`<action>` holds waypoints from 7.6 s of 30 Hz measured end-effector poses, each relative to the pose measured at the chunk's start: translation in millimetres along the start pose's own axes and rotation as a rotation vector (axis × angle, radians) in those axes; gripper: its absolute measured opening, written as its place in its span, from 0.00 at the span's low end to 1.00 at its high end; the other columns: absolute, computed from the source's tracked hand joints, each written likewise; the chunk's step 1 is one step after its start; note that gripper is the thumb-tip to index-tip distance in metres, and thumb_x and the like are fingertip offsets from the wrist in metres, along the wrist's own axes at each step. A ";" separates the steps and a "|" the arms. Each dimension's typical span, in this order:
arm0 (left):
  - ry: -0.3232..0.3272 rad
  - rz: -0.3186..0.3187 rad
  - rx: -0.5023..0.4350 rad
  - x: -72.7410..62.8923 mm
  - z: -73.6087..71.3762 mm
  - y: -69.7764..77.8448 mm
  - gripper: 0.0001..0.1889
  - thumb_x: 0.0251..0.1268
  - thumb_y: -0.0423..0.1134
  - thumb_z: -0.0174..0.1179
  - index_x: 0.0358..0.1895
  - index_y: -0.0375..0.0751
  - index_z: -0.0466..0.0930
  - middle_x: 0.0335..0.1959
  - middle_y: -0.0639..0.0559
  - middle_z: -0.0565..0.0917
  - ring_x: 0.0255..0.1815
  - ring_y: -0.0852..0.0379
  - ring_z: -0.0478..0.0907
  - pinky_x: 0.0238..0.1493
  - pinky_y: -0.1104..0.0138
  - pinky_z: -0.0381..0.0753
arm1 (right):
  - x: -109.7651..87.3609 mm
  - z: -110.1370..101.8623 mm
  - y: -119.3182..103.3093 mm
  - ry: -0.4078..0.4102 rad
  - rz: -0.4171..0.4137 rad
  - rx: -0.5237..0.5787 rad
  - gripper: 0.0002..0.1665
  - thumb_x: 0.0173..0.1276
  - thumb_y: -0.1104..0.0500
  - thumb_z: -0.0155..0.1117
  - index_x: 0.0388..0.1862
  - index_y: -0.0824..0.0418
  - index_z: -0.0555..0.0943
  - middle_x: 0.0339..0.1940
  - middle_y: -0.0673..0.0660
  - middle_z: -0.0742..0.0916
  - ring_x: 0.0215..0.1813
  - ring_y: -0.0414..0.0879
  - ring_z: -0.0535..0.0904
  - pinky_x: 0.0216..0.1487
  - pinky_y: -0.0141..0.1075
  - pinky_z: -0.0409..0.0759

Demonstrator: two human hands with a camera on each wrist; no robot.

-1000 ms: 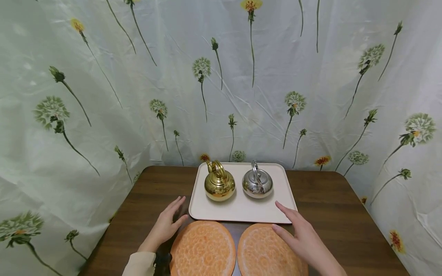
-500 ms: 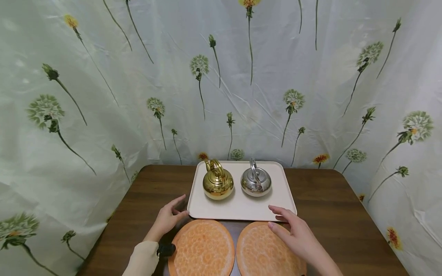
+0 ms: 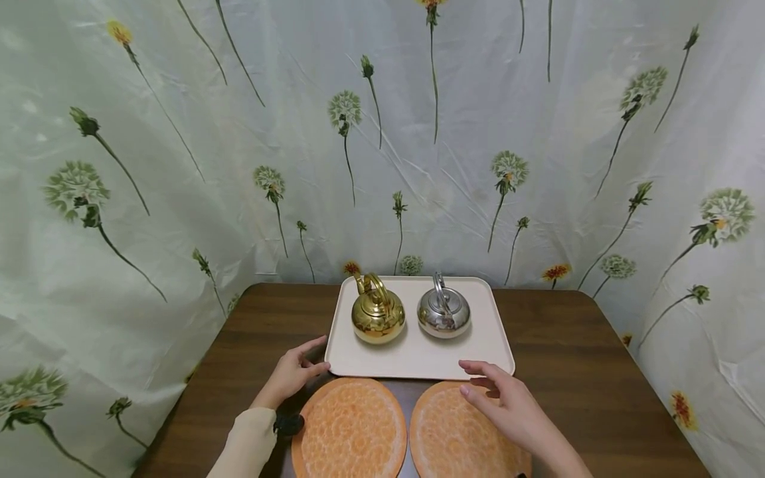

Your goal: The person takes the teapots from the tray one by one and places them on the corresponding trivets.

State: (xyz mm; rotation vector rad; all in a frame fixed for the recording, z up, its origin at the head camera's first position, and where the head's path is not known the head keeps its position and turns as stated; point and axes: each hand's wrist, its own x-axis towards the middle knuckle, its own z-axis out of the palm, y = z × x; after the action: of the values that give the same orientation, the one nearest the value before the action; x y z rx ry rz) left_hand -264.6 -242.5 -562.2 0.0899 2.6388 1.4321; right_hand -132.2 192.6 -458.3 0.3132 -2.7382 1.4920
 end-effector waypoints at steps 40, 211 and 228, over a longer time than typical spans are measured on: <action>-0.082 0.028 0.228 10.6 -10.6 3.9 0.32 0.69 0.43 0.74 0.76 0.48 0.79 0.71 0.31 0.81 0.34 0.56 0.79 0.35 0.64 0.77 | 55.1 7.8 -0.7 -0.049 -0.015 0.104 0.20 0.81 0.54 0.66 0.65 0.62 0.83 0.57 0.60 0.89 0.53 0.46 0.86 0.52 0.33 0.83; -0.096 -0.002 0.137 8.3 0.4 2.1 0.33 0.70 0.43 0.73 0.78 0.55 0.76 0.52 0.45 0.87 0.24 0.56 0.76 0.29 0.66 0.72 | 160.4 61.5 -88.8 -0.374 0.101 0.582 0.21 0.84 0.67 0.56 0.70 0.76 0.71 0.62 0.75 0.87 0.53 0.46 0.92 0.56 0.40 0.88; -0.108 0.032 0.148 10.0 -0.3 -2.6 0.34 0.71 0.44 0.73 0.78 0.52 0.76 0.24 0.53 0.78 0.22 0.59 0.73 0.28 0.68 0.72 | 104.3 70.0 -98.9 -0.489 0.027 0.659 0.21 0.84 0.64 0.58 0.68 0.75 0.69 0.58 0.75 0.89 0.54 0.48 0.93 0.52 0.39 0.89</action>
State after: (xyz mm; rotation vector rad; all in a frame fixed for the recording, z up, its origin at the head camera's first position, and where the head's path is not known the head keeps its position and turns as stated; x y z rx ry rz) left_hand -274.5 -242.9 -565.1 0.2195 2.6616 1.2029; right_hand -210.5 64.4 -403.7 0.7273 -2.4365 2.5924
